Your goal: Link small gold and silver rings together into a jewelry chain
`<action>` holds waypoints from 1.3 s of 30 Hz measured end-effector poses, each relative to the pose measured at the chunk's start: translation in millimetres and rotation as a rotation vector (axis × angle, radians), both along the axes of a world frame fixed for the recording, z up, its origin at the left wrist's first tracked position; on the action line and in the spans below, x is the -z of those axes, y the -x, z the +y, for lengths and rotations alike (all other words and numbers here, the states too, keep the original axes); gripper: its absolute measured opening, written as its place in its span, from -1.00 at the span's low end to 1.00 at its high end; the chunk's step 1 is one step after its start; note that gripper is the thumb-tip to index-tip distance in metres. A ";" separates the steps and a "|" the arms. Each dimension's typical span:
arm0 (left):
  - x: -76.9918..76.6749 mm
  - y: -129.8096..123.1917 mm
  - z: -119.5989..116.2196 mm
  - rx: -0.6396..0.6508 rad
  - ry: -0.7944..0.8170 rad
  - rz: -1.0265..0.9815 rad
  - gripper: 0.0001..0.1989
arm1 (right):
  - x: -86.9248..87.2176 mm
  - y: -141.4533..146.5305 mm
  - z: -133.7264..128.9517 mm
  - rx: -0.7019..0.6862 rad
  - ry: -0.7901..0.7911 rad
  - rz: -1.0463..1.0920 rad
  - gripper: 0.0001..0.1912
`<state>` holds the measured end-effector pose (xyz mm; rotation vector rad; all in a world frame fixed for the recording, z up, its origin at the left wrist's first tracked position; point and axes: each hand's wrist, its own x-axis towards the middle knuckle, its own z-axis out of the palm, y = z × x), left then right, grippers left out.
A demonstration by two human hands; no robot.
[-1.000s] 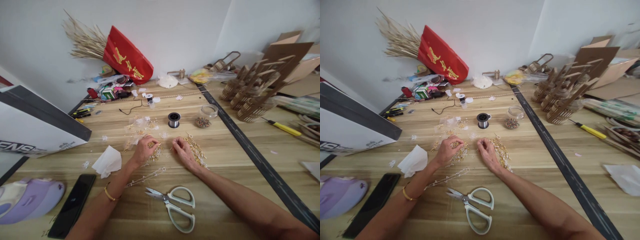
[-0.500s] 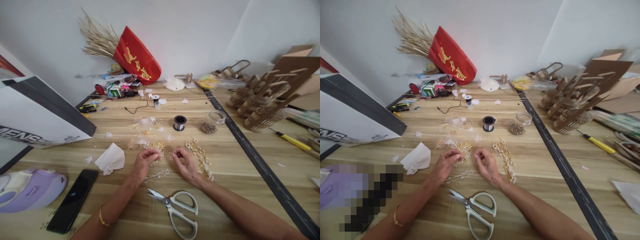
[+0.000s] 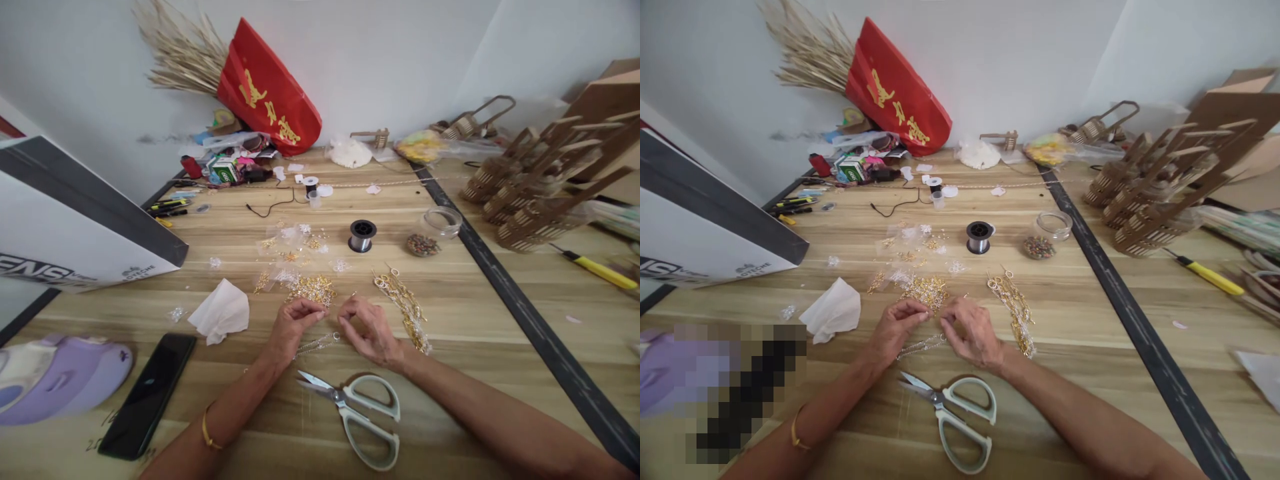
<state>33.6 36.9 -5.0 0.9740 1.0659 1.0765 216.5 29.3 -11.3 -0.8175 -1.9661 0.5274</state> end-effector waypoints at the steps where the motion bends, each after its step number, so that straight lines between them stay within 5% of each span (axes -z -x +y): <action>1: -0.1 -0.5 -0.4 0.003 0.002 -0.001 -0.90 | -0.5 -0.2 0.0 -0.005 -0.010 -0.010 -0.93; 20: -0.4 -2.7 -5.9 0.044 0.027 -0.017 -0.88 | -0.6 -0.6 -1.0 -0.001 -0.162 -0.054 -0.91; 39: 2.5 -3.3 -6.2 0.041 0.015 0.000 -0.87 | -0.1 -0.9 -0.8 -0.003 -0.153 -0.075 -0.93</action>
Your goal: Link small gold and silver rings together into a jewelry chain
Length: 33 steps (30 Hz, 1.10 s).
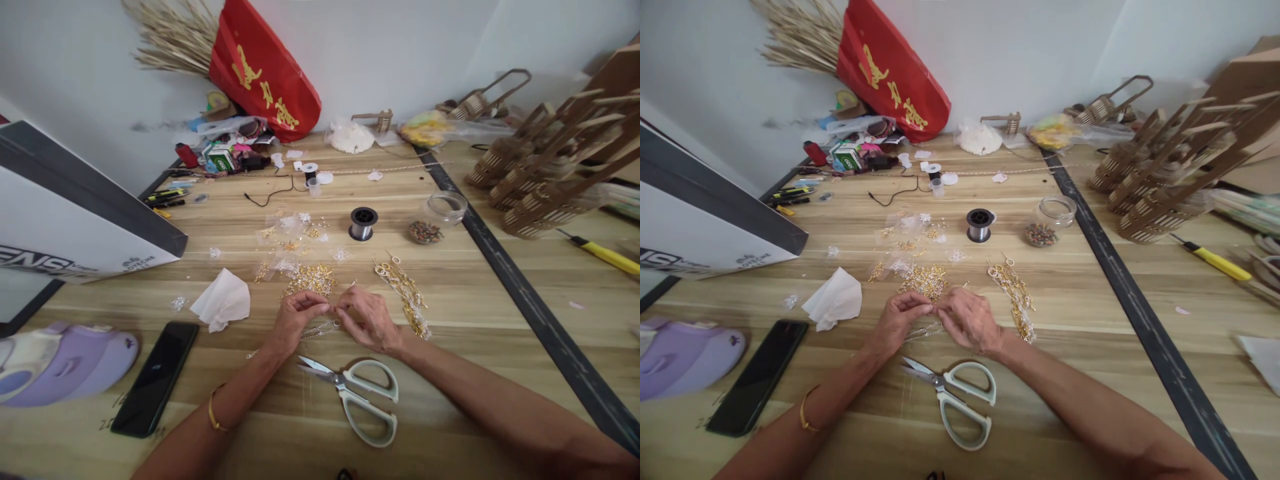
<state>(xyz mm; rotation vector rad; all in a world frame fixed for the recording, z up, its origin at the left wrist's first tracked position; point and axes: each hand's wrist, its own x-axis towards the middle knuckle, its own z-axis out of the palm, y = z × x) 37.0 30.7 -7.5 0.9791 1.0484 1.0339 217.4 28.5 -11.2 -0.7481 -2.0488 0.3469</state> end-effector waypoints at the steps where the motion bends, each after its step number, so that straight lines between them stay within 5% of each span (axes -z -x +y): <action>1: -0.1 0.0 0.0 0.000 0.000 0.000 -0.87 | 0.2 0.0 0.0 0.000 -0.001 -0.002 -0.93; 33: -1.4 0.1 -1.1 -0.011 -0.012 0.035 -0.86 | 0.8 0.2 -0.1 0.001 0.001 -0.016 -0.92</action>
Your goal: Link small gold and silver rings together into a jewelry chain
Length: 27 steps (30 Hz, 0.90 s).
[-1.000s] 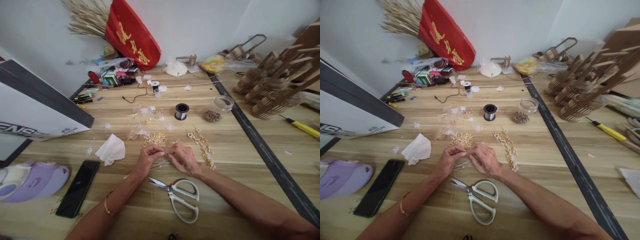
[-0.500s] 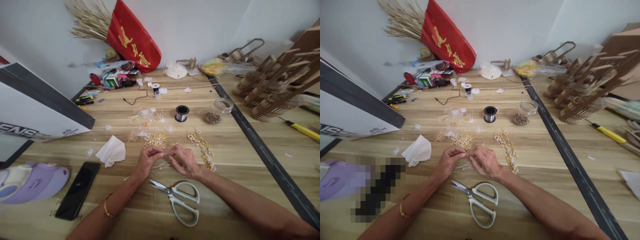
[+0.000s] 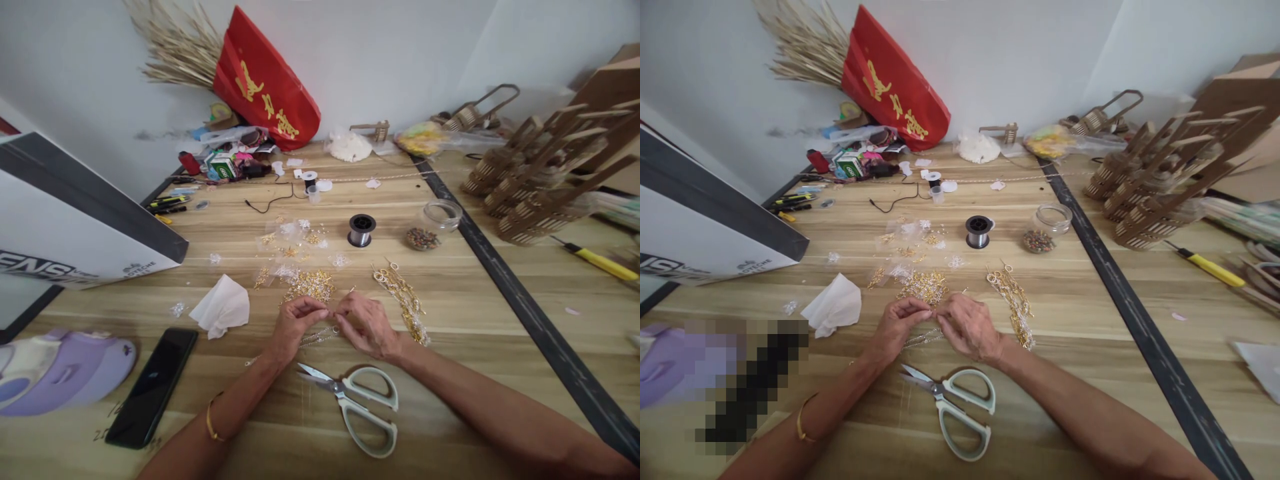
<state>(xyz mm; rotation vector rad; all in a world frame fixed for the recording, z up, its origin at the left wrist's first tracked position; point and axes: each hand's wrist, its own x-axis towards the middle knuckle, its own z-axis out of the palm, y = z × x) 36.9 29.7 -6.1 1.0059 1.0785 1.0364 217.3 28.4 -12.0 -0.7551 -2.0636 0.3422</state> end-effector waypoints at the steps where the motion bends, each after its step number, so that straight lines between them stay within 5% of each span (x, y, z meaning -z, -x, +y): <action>1: -0.4 0.0 0.2 0.000 -0.001 0.002 -0.86 | 0.1 -0.2 0.0 0.002 0.001 -0.002 -0.92; 27: -6.4 -1.5 -0.4 0.009 -0.046 0.095 -0.84 | 1.2 0.3 0.7 0.016 0.004 -0.029 -0.95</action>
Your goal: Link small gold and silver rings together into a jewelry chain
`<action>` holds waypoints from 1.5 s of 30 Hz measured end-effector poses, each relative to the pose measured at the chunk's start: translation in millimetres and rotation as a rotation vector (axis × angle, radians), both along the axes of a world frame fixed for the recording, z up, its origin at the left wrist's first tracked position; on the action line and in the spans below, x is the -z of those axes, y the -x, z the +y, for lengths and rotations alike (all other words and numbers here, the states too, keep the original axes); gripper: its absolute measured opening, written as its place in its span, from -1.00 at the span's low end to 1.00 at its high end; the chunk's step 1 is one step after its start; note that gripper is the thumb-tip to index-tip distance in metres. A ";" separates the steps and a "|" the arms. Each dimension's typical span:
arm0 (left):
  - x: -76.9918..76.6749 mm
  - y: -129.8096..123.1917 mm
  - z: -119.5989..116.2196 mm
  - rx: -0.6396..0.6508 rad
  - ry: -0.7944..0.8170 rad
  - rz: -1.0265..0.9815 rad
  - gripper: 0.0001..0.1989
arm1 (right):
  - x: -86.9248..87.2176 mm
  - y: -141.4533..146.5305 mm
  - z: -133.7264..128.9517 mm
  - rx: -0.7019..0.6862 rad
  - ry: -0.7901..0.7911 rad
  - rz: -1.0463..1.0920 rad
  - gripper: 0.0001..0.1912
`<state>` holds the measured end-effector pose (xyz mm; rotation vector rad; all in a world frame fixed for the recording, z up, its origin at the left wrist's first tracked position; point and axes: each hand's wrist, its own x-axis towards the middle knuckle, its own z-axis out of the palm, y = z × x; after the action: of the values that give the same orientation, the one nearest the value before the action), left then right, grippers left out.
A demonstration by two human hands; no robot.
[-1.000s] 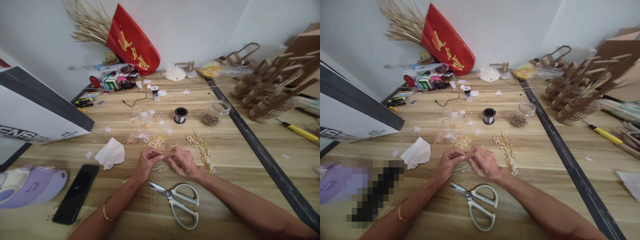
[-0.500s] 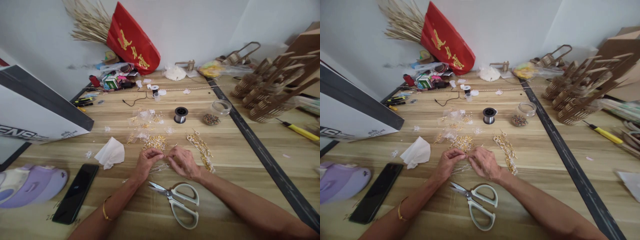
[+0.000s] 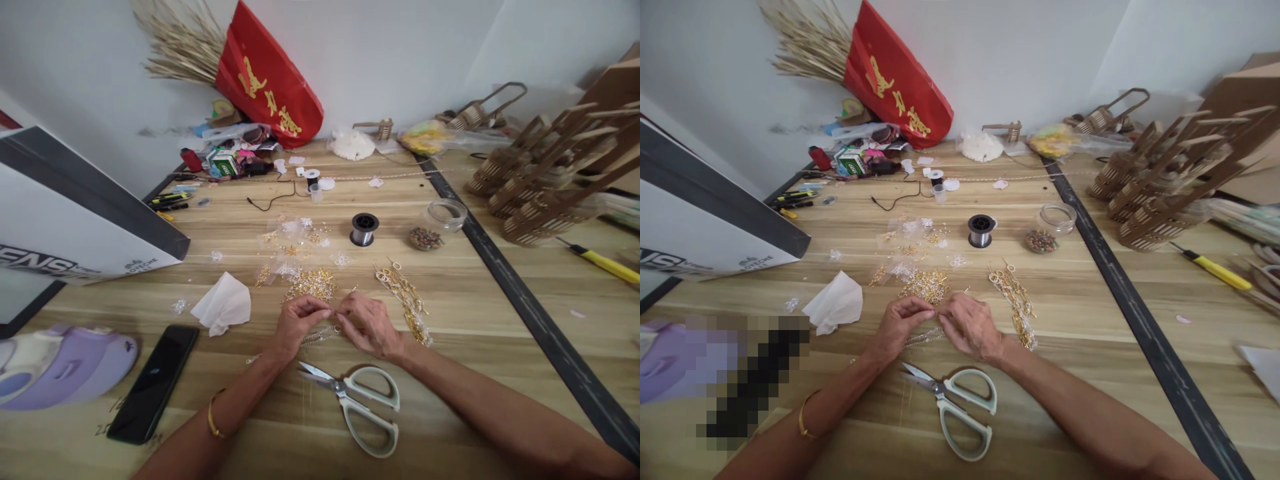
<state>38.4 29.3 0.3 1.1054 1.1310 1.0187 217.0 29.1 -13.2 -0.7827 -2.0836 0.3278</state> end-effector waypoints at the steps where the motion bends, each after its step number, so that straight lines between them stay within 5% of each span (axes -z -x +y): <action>1: -1.6 -0.4 -0.2 0.002 -0.001 0.002 -0.84 | 0.2 0.0 0.0 -0.002 0.001 -0.003 -0.95; 13: -10.6 -2.7 -3.0 0.014 -0.017 0.016 -0.81 | -1.8 0.8 -1.3 -0.028 -0.001 0.005 -0.93; 45: -0.5 -1.9 -0.6 -0.012 0.040 -0.090 -0.85 | 1.7 0.4 0.0 -0.041 -0.015 0.010 -0.92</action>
<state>40.3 28.7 0.8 1.0126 1.0817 1.0408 216.6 29.1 -14.9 -0.7288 -2.0923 0.3370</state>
